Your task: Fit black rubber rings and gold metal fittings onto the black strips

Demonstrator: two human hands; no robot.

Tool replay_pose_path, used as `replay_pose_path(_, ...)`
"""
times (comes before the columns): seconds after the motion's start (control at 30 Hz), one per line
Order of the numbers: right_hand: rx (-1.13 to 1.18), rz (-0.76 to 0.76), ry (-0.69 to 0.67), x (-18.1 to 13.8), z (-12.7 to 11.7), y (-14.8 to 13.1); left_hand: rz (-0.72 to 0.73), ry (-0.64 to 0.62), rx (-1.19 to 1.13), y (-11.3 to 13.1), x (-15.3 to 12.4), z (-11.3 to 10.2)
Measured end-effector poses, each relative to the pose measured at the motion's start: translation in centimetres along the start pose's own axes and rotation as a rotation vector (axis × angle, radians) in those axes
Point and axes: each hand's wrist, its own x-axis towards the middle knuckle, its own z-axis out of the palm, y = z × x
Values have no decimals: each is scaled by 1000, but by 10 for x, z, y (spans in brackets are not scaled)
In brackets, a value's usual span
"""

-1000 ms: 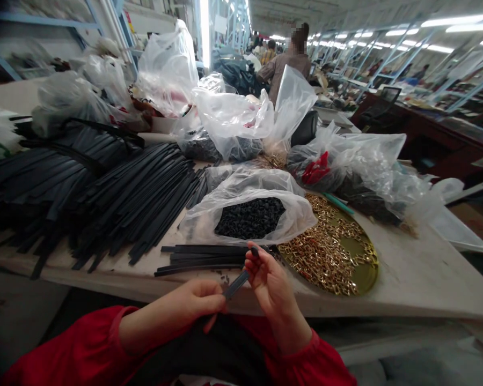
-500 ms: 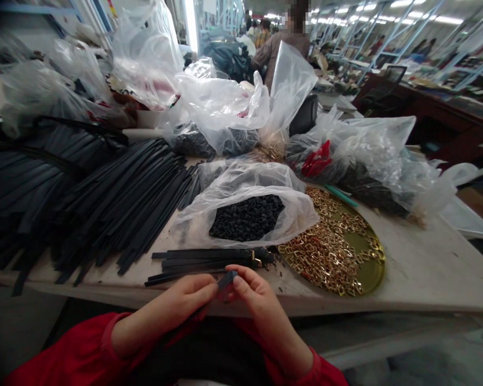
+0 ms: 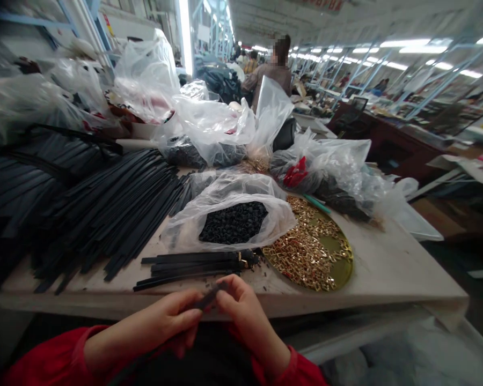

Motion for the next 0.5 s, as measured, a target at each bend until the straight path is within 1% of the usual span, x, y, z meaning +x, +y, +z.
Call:
replay_pose_path(0.03, 54, -6, 26, -1, 4, 2, 1, 28, -13, -3, 0, 2)
replay_pose_path(0.07, 94, -19, 30, -3, 10, 3, 29, 87, -15, -6, 1, 4)
replay_pose_path(0.13, 101, -27, -46, -6, 20, 7, 129, 230, -17, -11, 3, 6)
replay_pose_path(0.2, -2, -89, -104, -9, 23, 9, 230, 322, -10, -14, 5, 6)
replay_pose_path(0.23, -108, -137, -100, -9, 18, 8, 259, 348, -1, -15, 5, 5)
replay_pose_path(0.27, -255, -189, -60, -8, 9, 4, 263, 362, 5, -16, 4, 4)
replay_pose_path(0.33, -643, -248, 106, -1, -24, -6, 211, 354, -6, -16, 2, 2)
replay_pose_path(0.4, -1131, -214, 393, 12, -67, -20, 144, 313, -58, -17, 2, 3)
replay_pose_path(0.43, -1209, -196, 468, 20, -89, -27, 126, 282, -89, -16, 2, 4)
replay_pose_path(0.5, -1290, -167, 530, 37, -123, -36, 116, 235, -141, -14, 6, 9)
